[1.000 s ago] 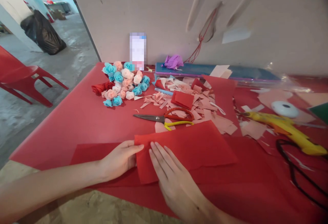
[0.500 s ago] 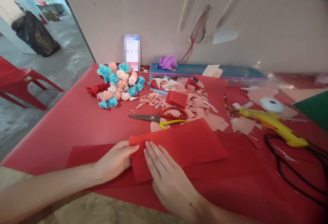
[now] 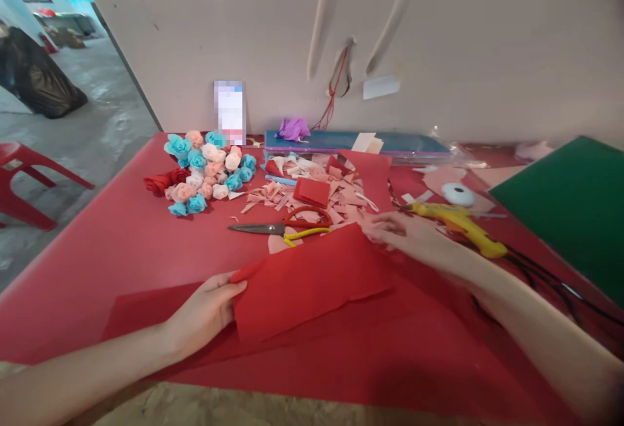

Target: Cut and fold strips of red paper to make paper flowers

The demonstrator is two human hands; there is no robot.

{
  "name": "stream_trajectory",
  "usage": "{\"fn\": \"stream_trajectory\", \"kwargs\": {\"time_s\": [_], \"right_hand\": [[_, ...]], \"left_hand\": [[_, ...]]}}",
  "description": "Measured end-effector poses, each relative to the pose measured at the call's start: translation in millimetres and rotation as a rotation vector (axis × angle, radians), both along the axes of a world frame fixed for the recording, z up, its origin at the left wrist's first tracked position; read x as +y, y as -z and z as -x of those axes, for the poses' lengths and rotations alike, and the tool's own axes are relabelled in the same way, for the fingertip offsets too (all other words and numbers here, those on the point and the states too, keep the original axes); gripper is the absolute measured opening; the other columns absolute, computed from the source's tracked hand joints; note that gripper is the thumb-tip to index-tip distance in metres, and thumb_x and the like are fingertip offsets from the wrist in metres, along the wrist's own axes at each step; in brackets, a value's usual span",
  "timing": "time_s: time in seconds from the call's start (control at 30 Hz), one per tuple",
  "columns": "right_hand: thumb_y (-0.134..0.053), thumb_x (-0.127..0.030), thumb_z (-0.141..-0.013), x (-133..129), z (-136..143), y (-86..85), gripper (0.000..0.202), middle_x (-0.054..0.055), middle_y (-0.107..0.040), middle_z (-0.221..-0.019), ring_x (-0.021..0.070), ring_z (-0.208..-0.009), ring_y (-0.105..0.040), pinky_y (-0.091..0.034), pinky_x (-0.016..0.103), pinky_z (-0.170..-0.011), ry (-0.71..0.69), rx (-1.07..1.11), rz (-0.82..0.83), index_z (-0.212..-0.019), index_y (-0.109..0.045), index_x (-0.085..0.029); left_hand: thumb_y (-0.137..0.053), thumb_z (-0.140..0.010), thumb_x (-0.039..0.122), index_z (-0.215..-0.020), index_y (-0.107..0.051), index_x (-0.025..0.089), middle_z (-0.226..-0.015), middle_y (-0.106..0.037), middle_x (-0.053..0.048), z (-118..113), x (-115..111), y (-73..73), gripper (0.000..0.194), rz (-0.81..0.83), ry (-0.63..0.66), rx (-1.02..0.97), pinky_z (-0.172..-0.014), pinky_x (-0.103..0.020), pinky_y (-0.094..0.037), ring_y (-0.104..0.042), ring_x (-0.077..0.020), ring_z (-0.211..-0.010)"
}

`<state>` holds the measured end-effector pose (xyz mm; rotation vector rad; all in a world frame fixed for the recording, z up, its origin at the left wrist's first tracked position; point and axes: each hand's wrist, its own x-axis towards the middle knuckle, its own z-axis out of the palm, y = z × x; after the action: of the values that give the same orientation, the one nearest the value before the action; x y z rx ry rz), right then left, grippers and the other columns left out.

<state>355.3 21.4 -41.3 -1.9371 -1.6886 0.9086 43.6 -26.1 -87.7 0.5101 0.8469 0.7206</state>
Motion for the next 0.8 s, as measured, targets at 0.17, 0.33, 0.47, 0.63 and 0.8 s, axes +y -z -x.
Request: {"fn": "stream_trajectory", "kwargs": {"time_s": [0.17,0.33,0.47,0.63,0.8], "right_hand": [[-0.066,-0.044,-0.063,1,-2,-3.3,0.04,0.009,-0.067,-0.094,0.0221,-0.092,-0.062,-0.051,0.029,-0.072,-0.054,0.255,0.305,-0.091,-0.06,-0.017],[-0.071,-0.031,-0.058,0,8,-2.1,0.042,0.009,-0.068,-0.099,0.0232,-0.094,-0.063,-0.051,0.034,-0.08,-0.089,0.461,0.359,-0.096,-0.062,-0.017],[-0.074,-0.025,-0.054,-2,12,-8.4,0.038,0.005,-0.071,-0.088,0.0242,-0.086,-0.066,-0.053,0.035,-0.079,-0.083,0.553,0.419,-0.091,-0.066,-0.019],[-0.075,-0.022,-0.053,0,8,-15.8,0.025,0.003,-0.072,-0.075,0.0224,-0.081,-0.067,-0.051,0.033,-0.083,-0.092,0.634,0.471,-0.077,-0.07,-0.019],[-0.077,-0.021,-0.051,6,11,-19.1,0.022,0.003,-0.072,-0.071,0.0194,-0.071,-0.068,-0.053,0.028,-0.075,-0.064,0.667,0.445,-0.072,-0.071,-0.02]], "left_hand": [[-0.066,-0.075,0.019,-0.098,-0.069,0.014,-0.099,-0.07,-0.01,-1,2,0.8,0.023,-0.014,0.009,0.014,-0.084,-0.031,-0.048,-0.063,-0.0245,-0.097],[-0.068,-0.074,0.019,-0.096,-0.07,0.016,-0.098,-0.07,-0.008,1,2,2.4,0.023,-0.016,-0.001,0.03,-0.087,-0.031,-0.046,-0.064,-0.0227,-0.095],[-0.07,-0.072,0.019,-0.098,-0.069,0.015,-0.099,-0.07,-0.009,8,3,-4.1,0.027,-0.028,-0.004,0.031,-0.091,-0.033,-0.045,-0.063,-0.0244,-0.097],[-0.07,-0.073,0.021,-0.099,-0.069,0.016,-0.101,-0.069,-0.009,25,-2,-23.0,0.027,-0.053,-0.029,0.038,-0.09,-0.034,-0.047,-0.062,-0.0258,-0.099],[-0.073,-0.07,0.021,-0.093,-0.072,0.019,-0.096,-0.071,-0.007,41,-12,-34.4,0.023,-0.013,-0.119,0.079,-0.08,-0.029,-0.052,-0.065,-0.0244,-0.092]]}}
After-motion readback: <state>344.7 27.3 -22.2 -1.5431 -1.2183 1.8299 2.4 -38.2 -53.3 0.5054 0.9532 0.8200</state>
